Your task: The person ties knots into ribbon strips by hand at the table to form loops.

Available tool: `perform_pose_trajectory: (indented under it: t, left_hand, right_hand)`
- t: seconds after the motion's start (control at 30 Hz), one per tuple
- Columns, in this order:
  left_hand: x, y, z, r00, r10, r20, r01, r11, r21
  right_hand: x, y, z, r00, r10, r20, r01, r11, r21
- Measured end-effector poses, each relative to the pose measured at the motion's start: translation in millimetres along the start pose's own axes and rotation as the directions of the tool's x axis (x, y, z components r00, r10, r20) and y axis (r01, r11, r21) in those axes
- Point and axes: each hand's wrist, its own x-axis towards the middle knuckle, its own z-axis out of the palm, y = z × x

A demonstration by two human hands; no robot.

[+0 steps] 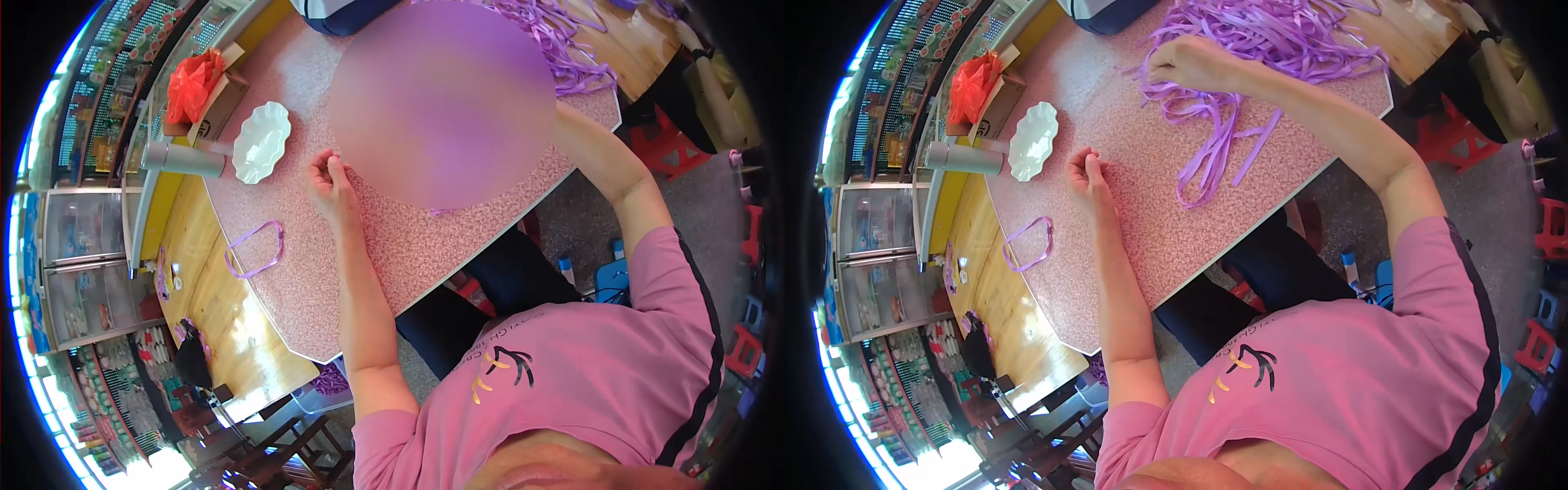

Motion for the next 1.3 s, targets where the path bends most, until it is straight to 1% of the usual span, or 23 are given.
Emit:
perform_pose_trajectory:
  t: [0.03, 0.1, 0.13, 0.2, 0.23, 0.3, 0.43, 0.5, 0.53, 0.6, 0.73, 0.8, 0.83, 0.9, 0.97, 1.0, 1.03, 1.07, 1.13, 1.17, 1.23, 1.27, 1.3]
  left_hand:
    - [0, 0, 0, 1.000, 0.003, 0.010, -0.003, 1.000, 0.008]
    - [-1, 1, -1, 1.000, 0.013, 0.006, -0.013, 1.000, 0.026]
    - [-1, 1, 0, 1.000, 0.024, 0.011, -0.024, 0.999, 0.044]
    - [0, 1, 0, 1.000, 0.018, 0.011, -0.018, 0.999, 0.031]
    - [0, 1, 0, 1.000, 0.010, 0.011, -0.010, 1.000, 0.021]
    - [-1, 1, 0, 1.000, 0.011, 0.011, -0.011, 0.999, 0.030]
    - [-3, 7, -1, 1.000, 0.004, 0.028, -0.006, 0.996, 0.088]
    - [-5, 8, 2, 1.000, 0.006, 0.009, -0.007, 0.997, 0.083]
    - [-6, 8, 2, 1.000, 0.007, -0.007, -0.007, 0.997, 0.079]
    - [-5, 9, 3, 1.000, 0.018, 0.002, -0.018, 0.995, 0.094]
    - [-8, 12, 4, 1.000, -0.024, 0.004, 0.024, 0.998, 0.062]
    - [-5, 9, 5, 1.000, -0.011, 0.004, 0.011, 0.999, 0.036]
    - [-5, 8, 4, 1.000, -0.001, 0.007, 0.001, 1.000, 0.009]
    - [-5, 8, 2, 1.000, -0.027, 0.014, 0.026, 0.998, 0.050]
    - [-6, 13, 1, 0.998, -0.054, 0.017, 0.052, 0.994, 0.094]
    - [-2, 15, 2, 0.996, -0.076, 0.049, 0.066, 0.981, 0.180]
    - [0, 16, 3, 0.991, -0.105, 0.078, 0.081, 0.961, 0.266]
    - [2, 17, 5, 0.992, -0.106, 0.071, 0.083, 0.959, 0.270]
    - [8, 32, 19, 0.990, 0.029, 0.136, -0.051, 0.985, 0.163]
    - [11, 40, 30, 0.991, 0.026, 0.135, -0.049, 0.985, 0.165]
    - [17, 57, 52, 0.963, 0.123, 0.238, -0.083, 0.982, -0.171]
    - [18, 66, 60, 0.963, 0.123, 0.242, -0.082, 0.982, -0.171]
    - [18, 74, 69, 0.940, 0.095, 0.328, -0.010, 0.968, -0.252]
  right_hand:
    - [2, 4, 7, 1.000, -0.007, 0.004, 0.007, 1.000, -0.002]
    - [4, 8, 17, 0.998, 0.054, 0.038, -0.047, 0.986, -0.161]
    - [7, 8, 21, 0.998, 0.050, 0.039, -0.043, 0.986, -0.162]
    - [13, 11, 27, 0.982, 0.119, 0.145, -0.094, 0.981, -0.168]
    - [15, 13, 30, 0.983, 0.115, 0.146, -0.090, 0.982, -0.169]
    - [18, 16, 36, 0.988, 0.029, 0.150, 0.020, 0.950, -0.311]
    - [20, 25, 41, 0.996, -0.028, 0.079, 0.051, 0.951, -0.306]
    - [24, 21, 37, 0.996, -0.065, -0.059, 0.056, 0.988, -0.141]
    - [25, 16, 32, 0.996, -0.067, -0.057, 0.058, 0.988, -0.141]
    - [29, 7, 17, 0.989, 0.111, 0.096, -0.119, 0.989, 0.087]
    - [31, 13, 12, 0.956, 0.181, 0.229, -0.225, 0.957, 0.182]
    - [29, 13, 13, 0.941, 0.251, 0.228, -0.324, 0.864, 0.386]
    - [31, 13, 14, 0.942, 0.246, 0.229, -0.320, 0.864, 0.388]
    - [34, 5, 14, 0.933, 0.236, 0.272, -0.358, 0.702, 0.616]
    - [35, -8, 9, 0.929, 0.230, 0.291, -0.368, 0.673, 0.642]
    - [38, -14, 6, 0.924, 0.232, 0.303, -0.380, 0.643, 0.665]
    - [40, -16, 6, 0.924, 0.226, 0.307, -0.379, 0.641, 0.668]
    - [43, -18, 5, 0.914, 0.185, 0.362, -0.388, 0.660, 0.643]
    - [47, -28, 0, 0.897, 0.144, 0.418, -0.397, 0.676, 0.620]
    - [47, -37, -5, 0.889, 0.133, 0.439, -0.397, 0.703, 0.590]
    - [50, -42, -6, 0.880, 0.126, 0.458, -0.396, 0.727, 0.561]
    - [54, -41, -6, 0.887, 0.087, 0.453, -0.354, 0.759, 0.546]
    - [55, -42, -9, 0.892, 0.050, 0.450, -0.311, 0.789, 0.530]
